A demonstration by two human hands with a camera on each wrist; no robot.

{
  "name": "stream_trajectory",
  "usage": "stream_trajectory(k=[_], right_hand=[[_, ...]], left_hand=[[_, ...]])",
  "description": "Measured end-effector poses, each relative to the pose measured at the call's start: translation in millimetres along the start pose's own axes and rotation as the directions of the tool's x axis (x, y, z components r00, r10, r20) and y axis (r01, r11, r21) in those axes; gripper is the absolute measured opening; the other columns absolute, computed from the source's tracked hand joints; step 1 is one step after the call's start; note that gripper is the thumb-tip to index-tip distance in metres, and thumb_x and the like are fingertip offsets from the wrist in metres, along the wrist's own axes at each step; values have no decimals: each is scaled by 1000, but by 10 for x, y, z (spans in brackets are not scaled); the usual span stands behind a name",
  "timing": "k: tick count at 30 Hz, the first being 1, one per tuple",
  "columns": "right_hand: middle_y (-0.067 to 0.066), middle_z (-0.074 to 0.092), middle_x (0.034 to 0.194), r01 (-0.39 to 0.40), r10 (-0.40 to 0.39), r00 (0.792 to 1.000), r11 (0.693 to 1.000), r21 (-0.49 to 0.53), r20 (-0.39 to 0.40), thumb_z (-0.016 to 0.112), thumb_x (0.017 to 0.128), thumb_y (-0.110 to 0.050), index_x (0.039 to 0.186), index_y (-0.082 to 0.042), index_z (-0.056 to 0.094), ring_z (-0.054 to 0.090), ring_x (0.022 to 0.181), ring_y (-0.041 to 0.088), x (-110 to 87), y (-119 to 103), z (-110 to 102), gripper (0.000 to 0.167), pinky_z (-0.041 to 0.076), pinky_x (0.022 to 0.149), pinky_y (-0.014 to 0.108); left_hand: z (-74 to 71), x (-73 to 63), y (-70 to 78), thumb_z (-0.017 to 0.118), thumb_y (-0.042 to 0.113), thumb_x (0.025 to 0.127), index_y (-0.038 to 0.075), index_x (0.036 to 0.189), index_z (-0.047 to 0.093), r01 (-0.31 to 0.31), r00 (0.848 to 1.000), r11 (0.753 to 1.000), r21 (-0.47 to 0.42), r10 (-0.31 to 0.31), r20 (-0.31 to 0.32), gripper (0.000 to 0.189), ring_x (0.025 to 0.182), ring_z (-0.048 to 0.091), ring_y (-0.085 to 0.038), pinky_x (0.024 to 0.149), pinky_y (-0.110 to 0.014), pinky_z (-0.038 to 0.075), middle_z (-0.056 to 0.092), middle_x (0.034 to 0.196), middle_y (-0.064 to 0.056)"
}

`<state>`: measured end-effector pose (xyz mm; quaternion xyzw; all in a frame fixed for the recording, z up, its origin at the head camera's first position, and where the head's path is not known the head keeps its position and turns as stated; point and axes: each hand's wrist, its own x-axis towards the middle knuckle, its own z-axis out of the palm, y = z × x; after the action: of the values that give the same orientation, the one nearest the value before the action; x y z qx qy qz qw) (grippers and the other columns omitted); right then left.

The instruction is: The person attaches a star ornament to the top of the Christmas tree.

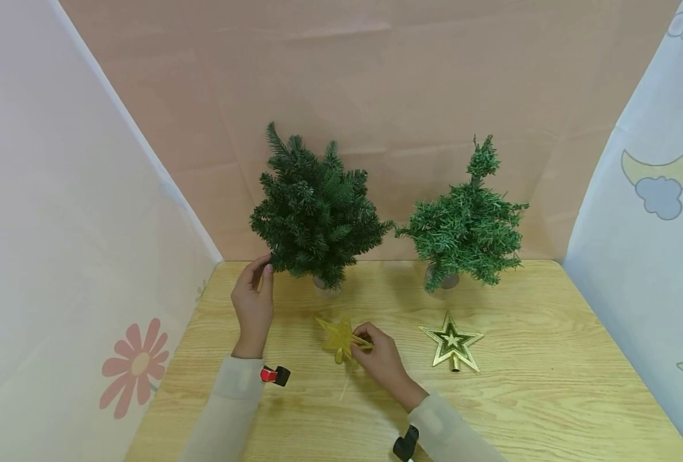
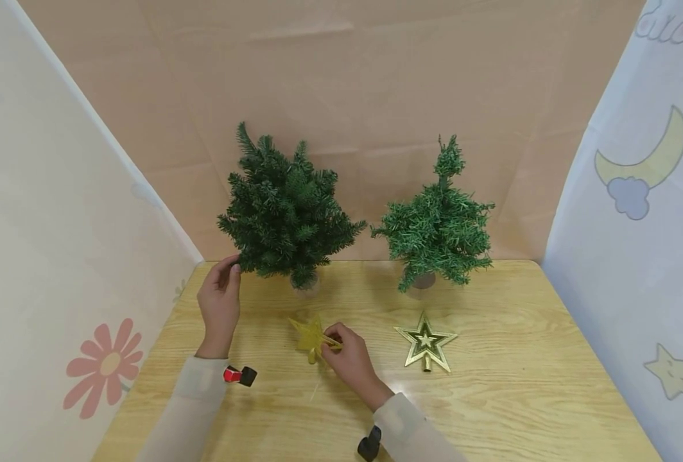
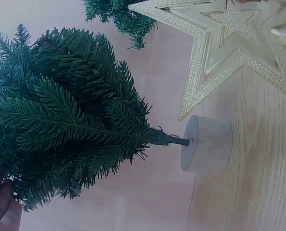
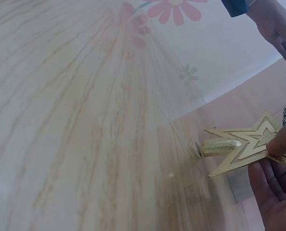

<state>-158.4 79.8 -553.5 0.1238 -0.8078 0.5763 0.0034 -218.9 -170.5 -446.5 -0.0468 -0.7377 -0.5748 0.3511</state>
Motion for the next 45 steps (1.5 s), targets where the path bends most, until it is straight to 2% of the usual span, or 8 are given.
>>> stream_trajectory(k=[11, 21, 23, 27, 30, 32, 39, 45], right_hand=[[-2, 64, 105, 20, -19, 1000, 1000, 14, -9, 70, 91, -12, 105, -16, 63, 63, 103, 19, -2, -16, -4, 16, 58, 75, 23], [-5, 65, 107, 43, -43, 999, 999, 27, -7, 71, 91, -14, 104, -21, 65, 63, 104, 17, 18, -83, -22, 16, 58, 77, 24], [-4, 65, 108, 50, -50, 999, 998, 23, -4, 72, 91, -16, 105, -21, 65, 63, 104, 17, 33, -105, -29, 16, 58, 77, 24], [-3, 66, 108, 68, -68, 998, 998, 16, -10, 72, 91, -17, 104, -21, 65, 64, 103, 17, 78, -157, -49, 16, 58, 76, 24], [-2, 66, 108, 62, -61, 998, 998, 10, -15, 73, 90, -14, 104, -19, 66, 64, 103, 18, 106, -219, -75, 16, 58, 76, 24], [0, 66, 109, 59, -59, 998, 998, 13, -15, 73, 89, -11, 105, -15, 67, 64, 103, 20, 111, -277, -94, 17, 58, 76, 25], [8, 66, 110, 67, -67, 998, 998, 5, 0, 71, 89, -4, 105, -3, 66, 64, 103, 26, 27, -717, -207, 17, 57, 76, 23], [9, 66, 110, 78, -78, 997, 997, 9, 11, 71, 89, -3, 105, -2, 66, 64, 104, 25, 19, -822, -231, 17, 57, 77, 24]], left_hand=[[-7, -8, 14, 60, 18, 99, 5, 118, 68, 4, 1000, 1000, 21, -3, -5, 25, 115, 61, -19, 101, -28, 46, 66, 118, -6], [3, -6, 20, 60, 10, 98, 3, 117, 68, -5, 1000, 1000, 3, 5, -13, 22, 115, 61, -22, 102, -28, 46, 66, 117, -10], [7, -6, 54, 59, 7, 98, 0, 117, 68, -8, 1000, 1000, 8, 8, -16, 22, 114, 61, -26, 102, -29, 46, 65, 117, -13], [8, -16, 260, 58, 0, 97, -6, 116, 66, -12, 1000, 1000, 29, 12, -18, 22, 111, 61, -31, 102, -31, 46, 65, 115, -19], [2, -22, 406, 59, -1, 96, -7, 115, 66, -4, 1000, 999, 40, 5, -12, 21, 110, 61, -30, 101, -33, 47, 65, 114, -21], [1, -20, 424, 59, 0, 96, -7, 115, 66, -1, 1000, 999, 42, 1, -8, 22, 111, 61, -30, 101, -36, 47, 64, 115, -22], [7, -15, 419, 59, 1, 97, -7, 116, 66, -9, 1000, 1000, 26, 9, -1, 22, 112, 60, -31, 102, -39, 46, 64, 116, -24], [-1, -13, 427, 59, 1, 96, -7, 116, 66, -17, 1000, 999, 37, 17, -3, 22, 112, 60, -32, 102, -40, 46, 64, 116, -26]])
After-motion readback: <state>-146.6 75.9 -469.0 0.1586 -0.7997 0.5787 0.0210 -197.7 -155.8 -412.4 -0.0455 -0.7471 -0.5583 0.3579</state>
